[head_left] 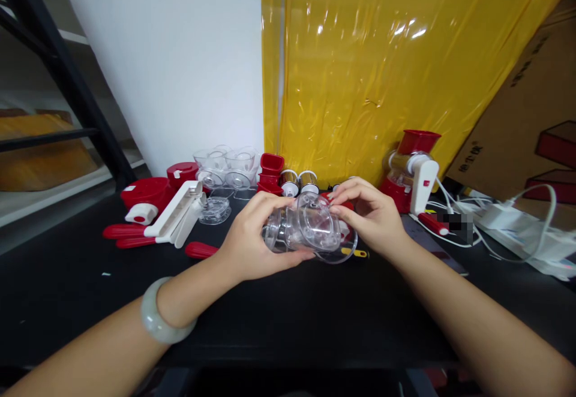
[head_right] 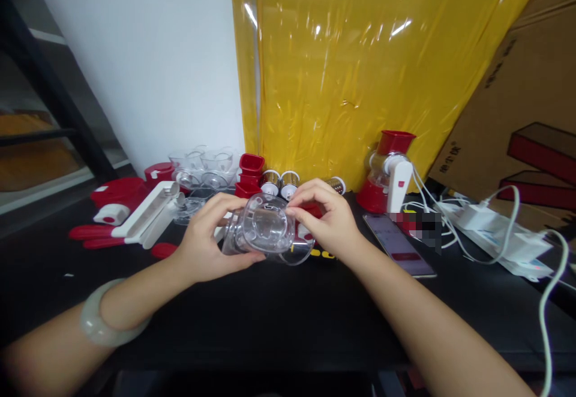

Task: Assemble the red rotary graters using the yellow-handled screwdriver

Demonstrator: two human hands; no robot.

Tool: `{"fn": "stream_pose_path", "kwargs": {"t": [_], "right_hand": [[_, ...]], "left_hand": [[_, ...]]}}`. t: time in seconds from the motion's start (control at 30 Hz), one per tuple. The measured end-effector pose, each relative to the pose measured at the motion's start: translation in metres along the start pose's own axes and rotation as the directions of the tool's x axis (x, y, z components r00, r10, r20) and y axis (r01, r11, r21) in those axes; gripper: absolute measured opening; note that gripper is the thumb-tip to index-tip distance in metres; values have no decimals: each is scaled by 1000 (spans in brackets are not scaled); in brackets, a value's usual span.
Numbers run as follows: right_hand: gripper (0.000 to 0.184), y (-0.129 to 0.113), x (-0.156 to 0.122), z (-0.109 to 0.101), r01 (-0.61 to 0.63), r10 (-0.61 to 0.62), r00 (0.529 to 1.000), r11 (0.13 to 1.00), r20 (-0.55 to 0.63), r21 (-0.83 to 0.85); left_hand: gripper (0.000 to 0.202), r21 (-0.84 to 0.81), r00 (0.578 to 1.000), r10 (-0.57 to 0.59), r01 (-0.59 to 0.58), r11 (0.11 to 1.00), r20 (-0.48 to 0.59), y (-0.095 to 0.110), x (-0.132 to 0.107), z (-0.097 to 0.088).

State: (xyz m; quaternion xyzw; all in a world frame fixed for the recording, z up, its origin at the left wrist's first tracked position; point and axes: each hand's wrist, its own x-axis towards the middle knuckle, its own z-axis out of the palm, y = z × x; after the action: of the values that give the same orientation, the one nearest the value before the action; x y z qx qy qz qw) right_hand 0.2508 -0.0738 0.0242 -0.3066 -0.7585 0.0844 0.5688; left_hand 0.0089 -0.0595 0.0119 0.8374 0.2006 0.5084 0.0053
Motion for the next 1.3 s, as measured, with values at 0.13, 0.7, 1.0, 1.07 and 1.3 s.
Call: {"fn": "stream_pose_path", "kwargs": {"t": [0.13,0.7,1.0,1.07,1.3], "right_hand": [[6,0,0,0,3,-3,1000,1000,10,-20],[7,-6,-1,0,-6,5,1000,999,22,45],[19,-7,1,1,-128,124,992,958,31,255],[25,-7,2,0,-187,175,982,938,65,292],[24,-3,0,0,-288,280,958,925,69,249]], "left_hand": [[69,7,1000,16,-16,1000,2,1,1,-1],[74,24,996,79,-78,997,-31,-2,0,0],[76,116,974,225,-220,968,-29,-7,-3,-4],[76,142,970,243,-237,961,-22,-9,-4,-4],[75,52,982,182,-180,982,-38,-6,0,-4]]}}
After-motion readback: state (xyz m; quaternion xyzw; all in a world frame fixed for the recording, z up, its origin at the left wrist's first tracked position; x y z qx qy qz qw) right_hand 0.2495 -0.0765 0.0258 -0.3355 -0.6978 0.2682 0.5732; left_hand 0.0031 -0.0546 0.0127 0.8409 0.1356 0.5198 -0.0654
